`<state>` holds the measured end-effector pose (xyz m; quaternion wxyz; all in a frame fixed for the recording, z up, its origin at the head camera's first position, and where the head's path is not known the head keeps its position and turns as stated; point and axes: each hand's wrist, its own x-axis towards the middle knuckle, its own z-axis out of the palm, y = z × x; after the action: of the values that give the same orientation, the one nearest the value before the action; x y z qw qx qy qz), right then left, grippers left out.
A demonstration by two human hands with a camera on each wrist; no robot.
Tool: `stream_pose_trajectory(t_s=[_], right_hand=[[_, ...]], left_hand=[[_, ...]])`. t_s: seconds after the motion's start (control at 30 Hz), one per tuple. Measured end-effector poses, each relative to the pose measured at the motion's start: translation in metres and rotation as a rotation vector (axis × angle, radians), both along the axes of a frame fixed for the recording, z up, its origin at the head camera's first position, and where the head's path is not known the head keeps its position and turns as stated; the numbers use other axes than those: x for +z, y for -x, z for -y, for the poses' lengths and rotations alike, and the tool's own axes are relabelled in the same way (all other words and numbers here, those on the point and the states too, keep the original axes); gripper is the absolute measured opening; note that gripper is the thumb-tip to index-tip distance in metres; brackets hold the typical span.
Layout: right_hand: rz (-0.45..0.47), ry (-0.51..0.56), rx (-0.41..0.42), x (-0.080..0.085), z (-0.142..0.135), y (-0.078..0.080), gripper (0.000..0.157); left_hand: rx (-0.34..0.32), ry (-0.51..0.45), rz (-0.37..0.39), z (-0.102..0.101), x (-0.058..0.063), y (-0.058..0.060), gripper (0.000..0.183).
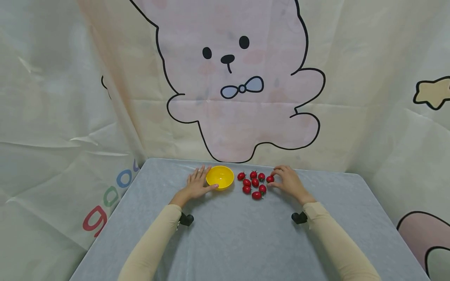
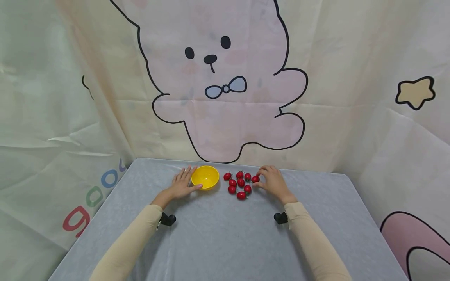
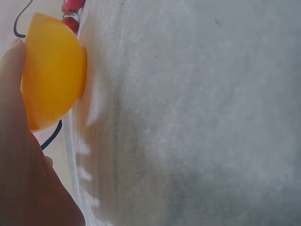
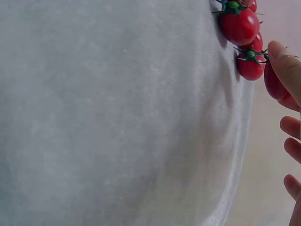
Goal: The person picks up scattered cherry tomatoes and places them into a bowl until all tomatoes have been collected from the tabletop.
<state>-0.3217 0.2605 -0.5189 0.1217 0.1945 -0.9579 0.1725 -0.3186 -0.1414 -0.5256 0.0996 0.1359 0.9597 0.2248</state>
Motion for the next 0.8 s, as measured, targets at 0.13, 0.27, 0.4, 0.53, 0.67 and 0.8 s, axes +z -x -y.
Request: stream_pose_trajectory(t_s=[0.13, 0.27, 0.4, 0.53, 0.67, 0.8], right_hand=[[0.012, -0.012, -0.003, 0.006, 0.002, 0.001, 0.038], [0.022, -0.016, -0.004, 0.011, 0.005, 0.001, 0.039], [0.015, -0.004, 0.0, 0.016, 0.008, 0.002, 0.039], [0.008, 0.001, 0.005, 0.019, 0.011, 0.005, 0.039], [0.016, 0.0, 0.01, 0.023, 0.014, 0.006, 0.038], [0.025, -0.006, 0.012, 0.026, 0.017, 0.006, 0.038]], left_hand=[[0.004, 0.004, -0.002, -0.001, 0.003, -0.001, 0.097], [0.004, -0.012, -0.009, -0.001, 0.004, -0.001, 0.098], [0.006, -0.023, -0.008, 0.0, 0.003, -0.001, 0.097], [0.007, -0.012, -0.015, 0.0, 0.003, -0.001, 0.095], [0.004, -0.006, -0.022, 0.0, 0.002, -0.002, 0.094], [0.006, -0.007, -0.02, 0.0, 0.0, -0.001, 0.095]])
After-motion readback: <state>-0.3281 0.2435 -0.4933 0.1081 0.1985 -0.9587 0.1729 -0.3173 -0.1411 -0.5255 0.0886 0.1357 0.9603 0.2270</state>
